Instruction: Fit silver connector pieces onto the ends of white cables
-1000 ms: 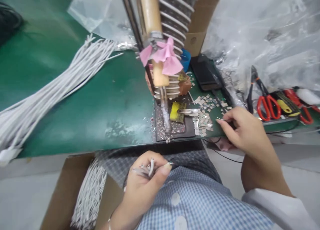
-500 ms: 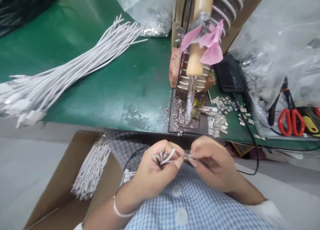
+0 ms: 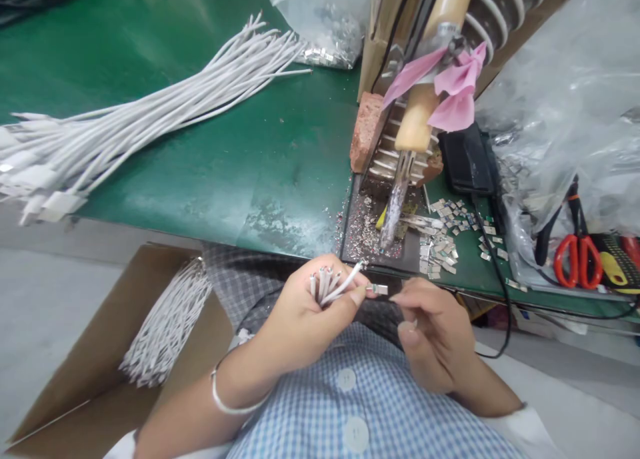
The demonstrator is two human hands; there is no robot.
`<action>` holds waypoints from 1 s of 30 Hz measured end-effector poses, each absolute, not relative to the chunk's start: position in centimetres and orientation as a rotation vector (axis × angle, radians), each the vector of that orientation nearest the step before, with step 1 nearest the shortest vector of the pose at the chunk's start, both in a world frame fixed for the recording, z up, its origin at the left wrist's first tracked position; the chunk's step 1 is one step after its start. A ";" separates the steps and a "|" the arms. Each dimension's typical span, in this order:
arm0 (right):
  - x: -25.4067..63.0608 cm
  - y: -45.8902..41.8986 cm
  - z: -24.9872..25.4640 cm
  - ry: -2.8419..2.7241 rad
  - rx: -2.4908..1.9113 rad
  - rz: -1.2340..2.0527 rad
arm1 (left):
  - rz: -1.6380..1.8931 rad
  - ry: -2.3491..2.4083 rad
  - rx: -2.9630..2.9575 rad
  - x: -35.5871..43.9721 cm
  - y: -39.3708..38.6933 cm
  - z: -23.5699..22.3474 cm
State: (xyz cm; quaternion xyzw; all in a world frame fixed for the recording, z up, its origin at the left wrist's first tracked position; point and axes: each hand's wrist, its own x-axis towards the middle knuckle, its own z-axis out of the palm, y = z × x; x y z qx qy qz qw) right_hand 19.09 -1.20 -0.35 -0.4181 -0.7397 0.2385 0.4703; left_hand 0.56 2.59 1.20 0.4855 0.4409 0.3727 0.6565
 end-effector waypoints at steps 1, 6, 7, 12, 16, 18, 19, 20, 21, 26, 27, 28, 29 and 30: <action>19.0 -1.2 -0.5 -1.774 -1.035 0.600 | 0.836 1.008 1.101 0.6 2.8 1.3; 19.1 -0.7 -0.1 -1.817 -1.074 0.573 | 0.838 1.057 1.118 0.8 3.5 1.6; 19.2 -0.6 0.2 -1.834 -1.065 0.548 | 0.837 1.062 1.117 0.9 3.6 1.6; 19.2 -0.3 0.5 -1.859 -1.093 0.376 | 0.830 1.115 1.137 1.2 3.9 1.9; 18.8 0.1 -0.1 -1.830 -1.129 0.362 | 0.836 1.128 1.134 1.3 4.1 2.0; 18.8 0.3 -0.3 -1.813 -1.107 0.357 | 0.834 1.119 1.139 1.3 4.2 2.0; 18.7 0.4 -0.4 -1.808 -1.095 0.342 | 0.836 1.114 1.143 1.3 4.2 2.1; 18.8 0.5 -0.4 -1.801 -1.089 0.321 | 0.837 1.110 1.147 1.3 4.3 2.1; 18.8 0.6 -0.3 -1.795 -1.084 0.297 | 0.838 1.108 1.153 1.3 4.4 2.1; 18.6 1.0 -0.1 -1.823 -1.022 0.270 | 0.859 1.102 1.186 1.3 4.8 2.2; 18.6 1.0 -0.1 -1.817 -1.023 0.281 | 0.869 1.099 1.193 1.4 4.8 2.2; 18.5 1.0 -0.1 -1.796 -1.035 0.300 | 0.881 1.095 1.197 1.4 4.9 2.2; 18.5 0.9 -0.1 -1.763 -1.051 0.325 | 0.895 1.089 1.199 1.4 4.9 2.2; 18.4 0.9 -0.1 -1.728 -1.067 0.353 | 0.906 1.082 1.198 1.4 4.9 2.1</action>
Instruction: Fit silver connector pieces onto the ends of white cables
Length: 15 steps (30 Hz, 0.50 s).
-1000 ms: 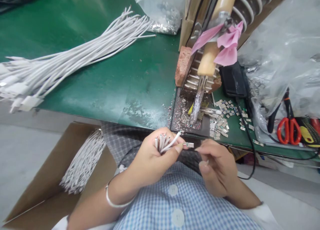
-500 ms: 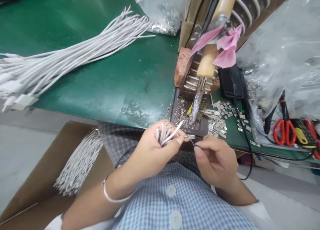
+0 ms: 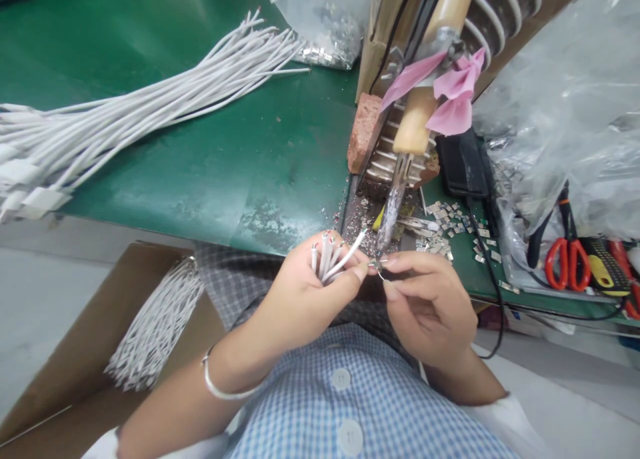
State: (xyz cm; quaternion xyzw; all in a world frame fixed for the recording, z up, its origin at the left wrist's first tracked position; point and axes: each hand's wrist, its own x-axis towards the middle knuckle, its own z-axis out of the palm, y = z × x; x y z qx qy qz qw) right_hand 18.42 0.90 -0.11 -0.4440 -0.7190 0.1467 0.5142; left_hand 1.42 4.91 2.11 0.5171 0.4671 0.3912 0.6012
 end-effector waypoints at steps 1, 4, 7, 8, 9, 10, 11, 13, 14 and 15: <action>18.4 0.9 -0.1 -1.695 -1.079 0.377 | 0.914 1.074 1.198 1.5 4.9 2.0; 18.3 0.8 -0.1 -1.647 -1.101 0.409 | 0.931 1.049 1.198 1.6 4.9 1.9; 18.3 0.8 0.1 -1.632 -1.114 0.403 | 0.938 1.036 1.201 1.6 5.1 1.8; 18.2 0.8 0.1 -1.629 -1.116 0.400 | 0.938 1.034 1.200 1.7 5.1 1.8; 18.2 0.8 0.1 -1.627 -1.118 0.394 | 0.939 1.034 1.198 1.7 5.2 1.9; 18.2 0.8 0.2 -1.626 -1.120 0.384 | 0.945 1.035 1.196 1.7 5.2 1.9; 18.2 0.8 0.2 -1.626 -1.124 0.374 | 0.951 1.039 1.193 1.7 5.3 1.9; 18.1 0.8 0.2 -1.627 -1.133 0.354 | 0.965 1.053 1.191 1.7 5.3 2.0; 18.1 0.8 0.2 -1.627 -1.136 0.347 | 0.969 1.059 1.192 1.7 5.3 2.0; 18.1 0.8 0.2 -1.628 -1.140 0.343 | 0.970 1.064 1.193 1.8 5.3 2.0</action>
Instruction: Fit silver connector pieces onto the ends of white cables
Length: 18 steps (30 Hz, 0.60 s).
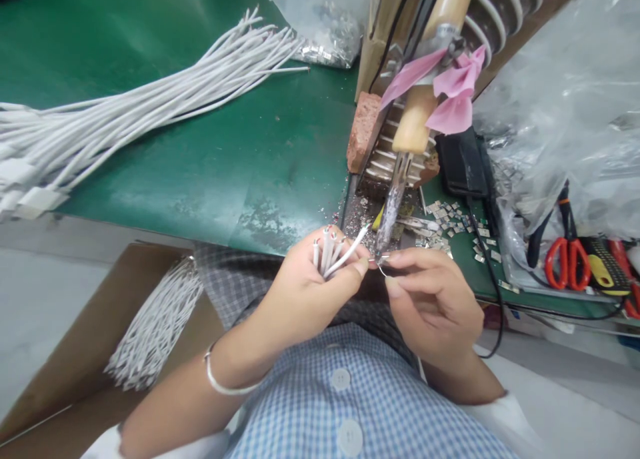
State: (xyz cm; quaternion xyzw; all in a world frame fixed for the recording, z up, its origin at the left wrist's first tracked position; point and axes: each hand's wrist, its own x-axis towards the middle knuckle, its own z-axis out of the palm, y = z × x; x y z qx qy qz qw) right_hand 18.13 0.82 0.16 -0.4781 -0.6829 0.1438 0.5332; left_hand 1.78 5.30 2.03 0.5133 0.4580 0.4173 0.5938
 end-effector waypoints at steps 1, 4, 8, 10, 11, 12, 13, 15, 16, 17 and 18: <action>18.1 0.8 0.2 -1.630 -1.143 0.339 | 0.970 1.069 1.194 1.8 5.3 2.0; 18.2 0.8 0.2 -1.646 -1.149 0.327 | 0.970 1.075 1.200 1.9 5.3 2.1; 18.2 0.9 0.3 -1.656 -1.158 0.325 | 0.969 1.067 1.215 1.8 5.3 2.2; 18.1 0.9 0.4 -1.658 -1.161 0.319 | 0.968 1.069 1.216 1.7 5.3 2.2; 18.1 0.9 0.4 -1.659 -1.162 0.315 | 0.969 1.071 1.213 1.7 5.3 2.2; 18.1 0.9 0.4 -1.660 -1.163 0.314 | 0.970 1.074 1.208 1.7 5.2 2.2; 18.1 0.9 0.4 -1.658 -1.162 0.312 | 0.973 1.074 1.203 1.7 5.2 2.2; 18.1 0.9 0.5 -1.656 -1.166 0.317 | 0.977 1.069 1.194 1.8 5.2 2.2; 18.0 0.9 0.5 -1.655 -1.167 0.320 | 0.977 1.065 1.191 1.8 5.2 2.2; 18.0 0.9 0.5 -1.654 -1.169 0.320 | 0.975 1.062 1.188 1.8 5.3 2.2; 18.0 0.9 0.6 -1.654 -1.169 0.320 | 0.974 1.060 1.186 1.8 5.3 2.2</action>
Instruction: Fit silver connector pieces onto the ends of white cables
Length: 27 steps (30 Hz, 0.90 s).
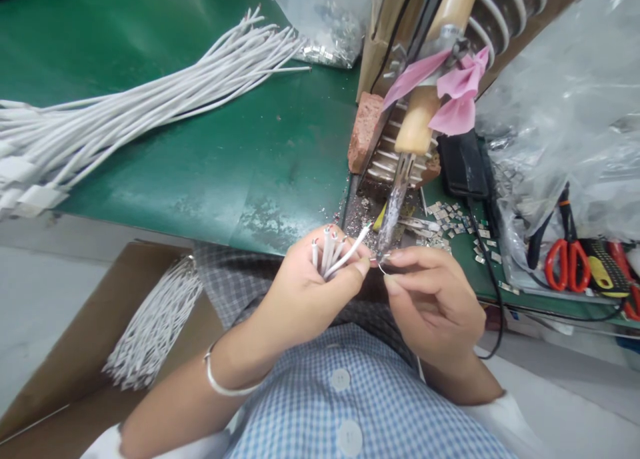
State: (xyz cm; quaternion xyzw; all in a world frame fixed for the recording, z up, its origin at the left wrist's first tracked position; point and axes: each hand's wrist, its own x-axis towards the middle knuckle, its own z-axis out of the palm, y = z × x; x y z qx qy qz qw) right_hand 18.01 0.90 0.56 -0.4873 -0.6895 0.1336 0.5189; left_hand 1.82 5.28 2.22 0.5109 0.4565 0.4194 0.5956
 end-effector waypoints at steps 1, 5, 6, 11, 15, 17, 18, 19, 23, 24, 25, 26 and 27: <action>18.0 0.9 0.6 -1.654 -1.170 0.321 | 0.972 1.059 1.186 1.8 5.3 2.2; 18.0 0.9 0.6 -1.658 -1.169 0.319 | 0.979 1.069 1.187 1.9 5.2 2.3; 18.0 0.9 0.6 -1.662 -1.169 0.315 | 0.980 1.070 1.190 1.9 5.2 2.3; 18.3 0.9 0.6 -1.683 -1.135 0.292 | 0.966 1.069 1.198 1.8 5.1 2.3; 18.3 0.7 0.5 -1.696 -1.122 0.306 | 0.950 1.061 1.206 1.6 4.9 2.2; 18.2 0.6 0.4 -1.706 -1.122 0.320 | 0.935 1.062 1.210 1.6 4.8 2.1; 18.2 0.6 0.3 -1.708 -1.125 0.329 | 0.928 1.065 1.209 1.6 4.8 2.1; 18.2 0.5 0.3 -1.708 -1.127 0.336 | 0.920 1.071 1.205 1.6 4.8 2.0; 18.2 0.5 0.1 -1.702 -1.130 0.343 | 0.897 1.064 1.181 1.5 4.7 2.0; 18.3 0.5 0.1 -1.699 -1.127 0.345 | 0.892 1.057 1.181 1.5 4.7 2.0; 18.3 0.5 0.1 -1.693 -1.122 0.346 | 0.888 1.053 1.185 1.5 4.7 2.1; 18.3 0.5 0.1 -1.686 -1.117 0.347 | 0.883 1.053 1.191 1.5 4.7 2.1; 18.3 0.6 0.1 -1.678 -1.112 0.344 | 0.881 1.052 1.200 1.5 4.7 2.1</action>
